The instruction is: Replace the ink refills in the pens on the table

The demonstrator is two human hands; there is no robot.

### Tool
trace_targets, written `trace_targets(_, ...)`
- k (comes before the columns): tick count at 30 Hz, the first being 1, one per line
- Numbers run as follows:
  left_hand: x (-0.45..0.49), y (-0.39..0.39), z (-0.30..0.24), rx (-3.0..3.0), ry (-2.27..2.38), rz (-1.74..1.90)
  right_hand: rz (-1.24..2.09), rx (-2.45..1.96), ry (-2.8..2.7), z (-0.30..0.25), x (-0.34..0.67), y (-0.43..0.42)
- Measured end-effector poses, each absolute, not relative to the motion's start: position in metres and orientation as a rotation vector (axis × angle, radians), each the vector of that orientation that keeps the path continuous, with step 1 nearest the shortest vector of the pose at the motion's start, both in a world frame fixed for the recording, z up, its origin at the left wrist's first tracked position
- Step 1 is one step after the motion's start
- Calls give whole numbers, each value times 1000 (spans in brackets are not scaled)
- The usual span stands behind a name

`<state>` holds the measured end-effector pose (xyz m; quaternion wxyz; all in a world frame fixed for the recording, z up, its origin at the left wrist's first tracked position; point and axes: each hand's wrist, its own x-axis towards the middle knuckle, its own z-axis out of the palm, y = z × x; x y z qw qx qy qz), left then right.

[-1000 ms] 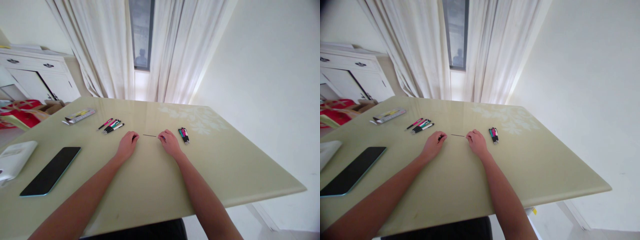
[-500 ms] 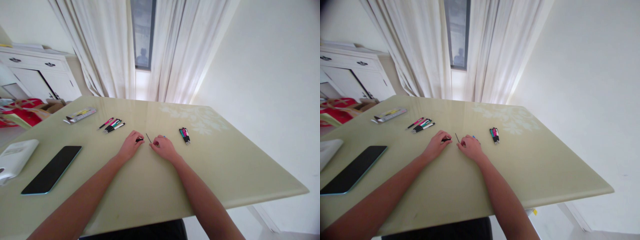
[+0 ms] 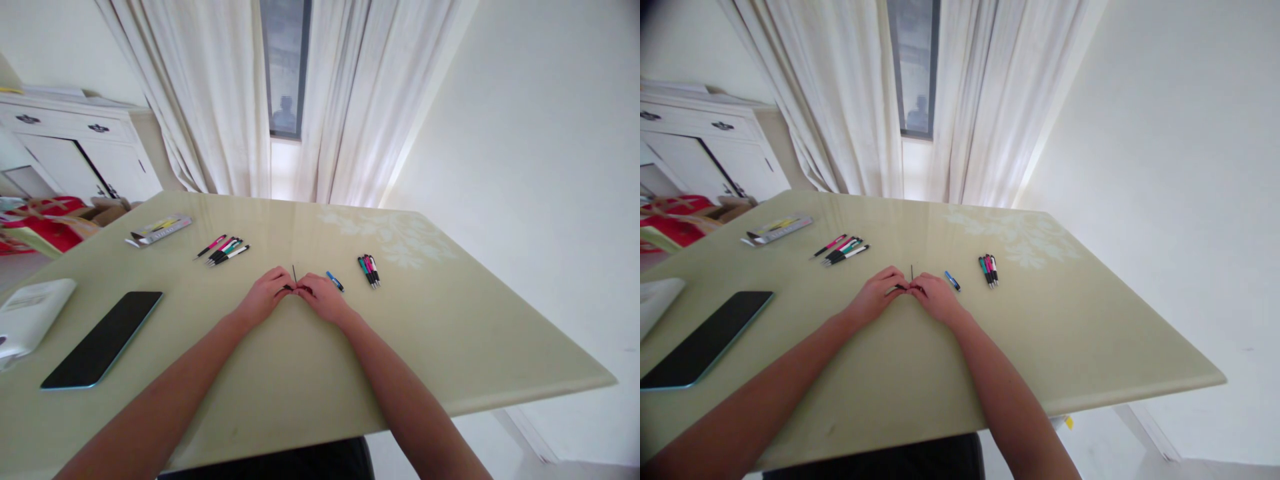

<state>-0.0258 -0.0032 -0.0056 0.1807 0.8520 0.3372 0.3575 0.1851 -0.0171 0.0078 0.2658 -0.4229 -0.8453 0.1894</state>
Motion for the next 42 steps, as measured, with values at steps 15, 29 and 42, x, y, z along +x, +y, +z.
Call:
trace_targets(15, -25, -1, -2, 2318, 932, 1061, 479, -1169, -2245, 7, 186, -15)
trace_targets(29, -23, 0, -7, 2465, 874, 795, 75, -1617, -2210, 4, 186, -9)
trace_targets(42, -22, -3, -4, 2539, 872, 728, 91, -1598, -2226, 4, 186, -10)
